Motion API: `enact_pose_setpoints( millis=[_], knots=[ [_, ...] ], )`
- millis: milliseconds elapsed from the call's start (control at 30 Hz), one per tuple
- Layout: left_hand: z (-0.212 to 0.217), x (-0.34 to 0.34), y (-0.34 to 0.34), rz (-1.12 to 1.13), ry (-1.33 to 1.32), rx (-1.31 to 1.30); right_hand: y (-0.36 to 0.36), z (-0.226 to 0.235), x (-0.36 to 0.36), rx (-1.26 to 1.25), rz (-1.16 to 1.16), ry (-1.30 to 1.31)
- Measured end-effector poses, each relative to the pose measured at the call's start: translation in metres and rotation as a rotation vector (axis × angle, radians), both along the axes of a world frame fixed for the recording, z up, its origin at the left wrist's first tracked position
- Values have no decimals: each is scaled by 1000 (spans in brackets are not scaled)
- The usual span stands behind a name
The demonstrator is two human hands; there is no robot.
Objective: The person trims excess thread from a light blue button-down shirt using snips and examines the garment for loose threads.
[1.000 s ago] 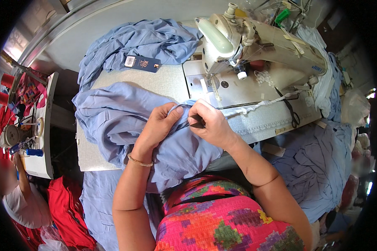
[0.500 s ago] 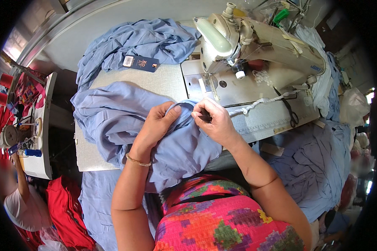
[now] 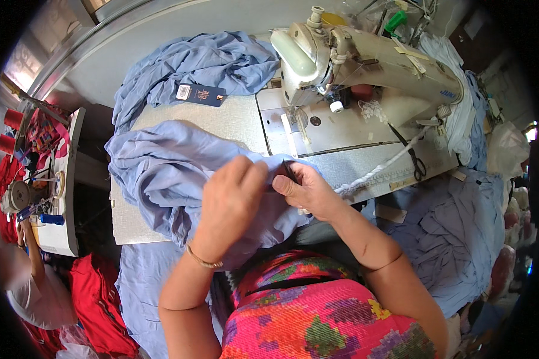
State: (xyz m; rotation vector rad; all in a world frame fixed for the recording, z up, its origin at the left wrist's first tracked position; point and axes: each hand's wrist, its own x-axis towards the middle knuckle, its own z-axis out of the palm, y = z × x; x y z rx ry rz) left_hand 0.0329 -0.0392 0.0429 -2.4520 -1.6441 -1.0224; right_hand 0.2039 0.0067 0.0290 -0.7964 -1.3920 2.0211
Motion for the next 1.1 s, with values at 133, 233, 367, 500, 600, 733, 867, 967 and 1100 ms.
enact_pose_setpoints(
  millis=[133,233,367,500,600,733,867,967,1100],
  knots=[
    [-23,11,-18,-62,150,119,-11,-17,-4,-127,-140,101],
    [-34,16,-23,-8,104,136,-10,-27,-7,-143,-231,58],
    [-44,18,-23,6,-85,113,-7,-33,-9,-54,-264,40],
    [-42,22,-20,72,-441,22,-8,-25,-11,-17,-276,22],
    [-39,24,-18,129,-549,-28,-7,-31,-7,-30,-243,-19],
    [-40,25,-16,165,-533,-17,-3,-38,-4,-62,-185,1],
    [-44,24,-13,159,-483,37,-2,-35,-6,-83,-181,41],
    [-44,24,-12,170,-396,79,-2,-35,-4,-51,-157,-6],
    [-45,23,-6,156,-356,86,-2,-29,-3,12,-160,-48]
  ],
)
